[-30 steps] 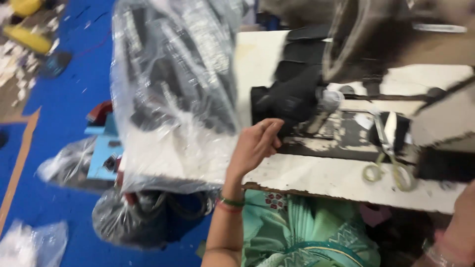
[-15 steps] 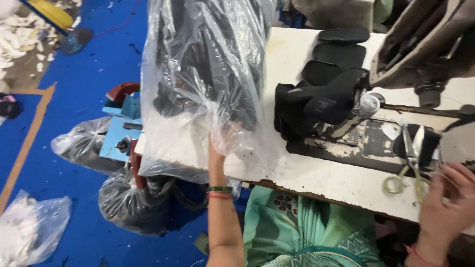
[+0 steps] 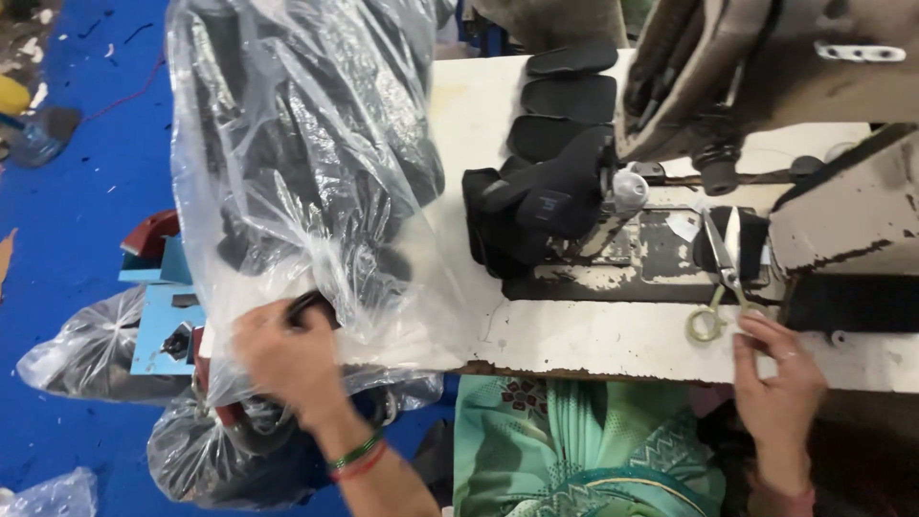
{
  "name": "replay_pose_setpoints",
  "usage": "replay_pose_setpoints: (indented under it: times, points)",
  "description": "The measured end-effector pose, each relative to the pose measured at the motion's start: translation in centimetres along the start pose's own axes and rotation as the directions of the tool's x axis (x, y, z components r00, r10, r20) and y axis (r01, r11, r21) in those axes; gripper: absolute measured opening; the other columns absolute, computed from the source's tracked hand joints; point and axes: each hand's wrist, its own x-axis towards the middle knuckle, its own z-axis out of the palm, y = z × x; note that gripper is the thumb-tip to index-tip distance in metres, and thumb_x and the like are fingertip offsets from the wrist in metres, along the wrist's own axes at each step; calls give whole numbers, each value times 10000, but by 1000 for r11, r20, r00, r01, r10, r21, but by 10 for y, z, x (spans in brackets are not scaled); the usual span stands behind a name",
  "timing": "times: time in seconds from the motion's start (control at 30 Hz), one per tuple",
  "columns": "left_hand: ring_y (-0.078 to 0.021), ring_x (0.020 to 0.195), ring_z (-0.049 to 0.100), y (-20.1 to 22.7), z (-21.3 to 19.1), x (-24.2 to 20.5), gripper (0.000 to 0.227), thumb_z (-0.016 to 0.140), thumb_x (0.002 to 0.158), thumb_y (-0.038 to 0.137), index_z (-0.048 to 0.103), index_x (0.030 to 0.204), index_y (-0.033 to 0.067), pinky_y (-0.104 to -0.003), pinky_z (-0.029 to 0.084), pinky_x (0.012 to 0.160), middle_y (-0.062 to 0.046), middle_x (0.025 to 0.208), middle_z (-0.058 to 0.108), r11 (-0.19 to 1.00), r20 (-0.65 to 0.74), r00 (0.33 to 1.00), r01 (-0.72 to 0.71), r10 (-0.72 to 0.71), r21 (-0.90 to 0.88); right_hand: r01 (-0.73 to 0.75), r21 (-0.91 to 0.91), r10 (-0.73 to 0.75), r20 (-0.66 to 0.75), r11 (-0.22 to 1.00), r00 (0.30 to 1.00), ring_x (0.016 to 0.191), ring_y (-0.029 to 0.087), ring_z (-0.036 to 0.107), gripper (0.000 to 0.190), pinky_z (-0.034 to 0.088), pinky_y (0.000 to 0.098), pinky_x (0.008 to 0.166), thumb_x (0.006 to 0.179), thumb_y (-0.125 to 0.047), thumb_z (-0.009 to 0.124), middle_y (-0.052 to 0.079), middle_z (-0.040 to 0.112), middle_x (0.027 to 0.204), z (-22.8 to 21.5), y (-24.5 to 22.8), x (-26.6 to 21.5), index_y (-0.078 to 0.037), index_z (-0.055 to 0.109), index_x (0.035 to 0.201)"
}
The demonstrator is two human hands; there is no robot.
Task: Stitching different parts of a shoe upper using an industrial sewing machine.
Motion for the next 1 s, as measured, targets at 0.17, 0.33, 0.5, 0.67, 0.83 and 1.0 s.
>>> replay_pose_setpoints:
  times: [0.17,0.33,0.5,0.67,0.83,1.0]
  points:
    - [-316,955,640,16,-73,-9,170,757,969,133,659,948,-4,-418,503,816,-113,987,650,974,-450,892,-72,-33,-216,-74,312,18,178,947,984,1040,217,718,210,565,313,895,981,-6,646,131,735,1202,29,-37,-2,-17,700,1184]
    - [-231,975,677,114,-81,-57,177,780,864,253,696,885,98,-412,508,852,-24,997,679,668,-127,951,-289,280,-686,-365,922,-251,387,128,887,1161,264,697,322,596,390,989,1054,-142,530,160,688,1282,48,-128,7,-50,620,1349]
    - [-305,1215,670,186,-78,-89,334,659,851,14,735,1165,98,-475,556,1086,-122,1279,678,64,-140,532,-347,835,-936,-499,833,286,551,-237,784,1125,225,684,328,546,356,980,1027,-148,540,116,682,1269,35,-112,4,-42,617,1328]
    - [-318,1007,698,94,-65,-47,227,688,851,185,748,1060,119,-449,576,846,-101,1102,738,830,657,531,-188,535,-525,-422,907,374,391,-1,841,1154,202,667,330,535,361,1024,1051,10,595,95,673,1292,33,-51,-8,-1,575,1381]
    - [-370,962,701,31,-28,-42,502,760,811,525,676,1038,85,-494,570,790,-169,1018,728,974,869,495,-192,-10,120,-460,885,405,395,74,825,1126,199,677,372,552,366,1004,1007,33,630,101,686,1247,46,-48,-14,-41,577,1367]
    - [-440,1018,682,-2,17,-67,747,855,688,487,604,1235,44,-506,554,858,-254,1048,717,980,853,510,90,110,-179,-414,884,278,350,219,894,1168,173,664,449,549,342,1052,993,70,657,100,673,1301,45,-71,-6,-15,588,1428]
